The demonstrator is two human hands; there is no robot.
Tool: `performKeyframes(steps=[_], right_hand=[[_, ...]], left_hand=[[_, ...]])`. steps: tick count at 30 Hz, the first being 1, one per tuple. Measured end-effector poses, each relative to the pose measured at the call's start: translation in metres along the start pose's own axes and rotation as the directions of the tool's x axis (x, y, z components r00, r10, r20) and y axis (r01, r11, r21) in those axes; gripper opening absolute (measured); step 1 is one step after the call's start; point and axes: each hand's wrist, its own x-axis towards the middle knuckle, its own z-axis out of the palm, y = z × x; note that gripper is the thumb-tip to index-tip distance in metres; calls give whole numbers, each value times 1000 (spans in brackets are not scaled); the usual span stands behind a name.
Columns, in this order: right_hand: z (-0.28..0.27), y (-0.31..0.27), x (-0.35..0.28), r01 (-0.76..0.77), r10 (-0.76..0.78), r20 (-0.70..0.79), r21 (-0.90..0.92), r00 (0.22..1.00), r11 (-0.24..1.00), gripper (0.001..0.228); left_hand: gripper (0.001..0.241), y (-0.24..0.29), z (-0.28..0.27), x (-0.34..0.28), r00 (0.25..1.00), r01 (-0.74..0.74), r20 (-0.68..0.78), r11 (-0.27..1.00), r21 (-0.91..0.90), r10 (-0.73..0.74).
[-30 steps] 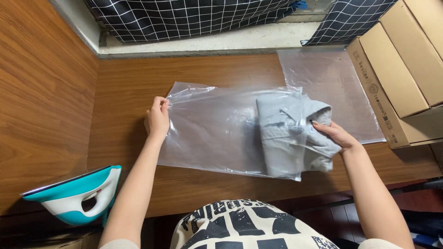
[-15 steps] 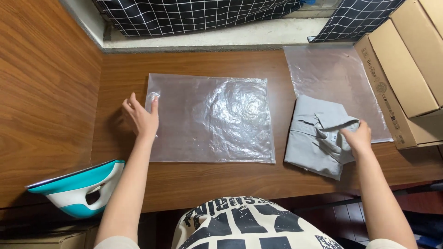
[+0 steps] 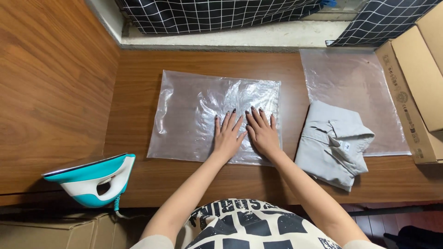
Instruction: The person unpacks a light-colored shirt from a plastic bag, unfolds it, and hangs it on a clothing rack. They then open a cardboard box, remove a black t-shirt from a plastic bag, unfold it, and hang it on the same rack.
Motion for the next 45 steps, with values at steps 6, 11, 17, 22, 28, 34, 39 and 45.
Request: performKeyframes(steps=[6, 11, 17, 22, 28, 34, 39, 45], right_hand=[[-2, 12, -1, -35, 39, 79, -47, 996, 998, 59], [0, 11, 0, -43, 49, 83, -71, 995, 997, 58], [8, 17, 11, -64, 63, 29, 39, 998, 997, 59], [12, 11, 51, 22, -18, -99, 42, 995, 999, 61], [31, 13, 75, 16, -18, -49, -34, 999, 999, 56], [14, 6, 76, -48, 50, 47, -43, 998, 998, 58], [10, 2, 76, -83, 83, 56, -3, 995, 997, 57], [3, 23, 58, -549, 559, -95, 118, 823, 828, 75]], left_hand=[[75, -99, -58, -41, 988, 148, 18, 983, 105, -151], [84, -188, -108, -77, 877, 478, -24, 865, 154, -480], [76, -179, -100, -46, 845, 498, -292, 858, 126, -448], [63, -97, -50, 42, 972, 110, -216, 992, 58, -95], [63, -69, 11, 116, 983, -145, -103, 988, 44, 149], [70, -169, -51, 112, 997, 64, 29, 992, 112, -68], [81, -261, -94, 60, 874, 484, -121, 860, 159, -470], [79, -252, -91, 33, 798, 595, -166, 802, 58, -580]])
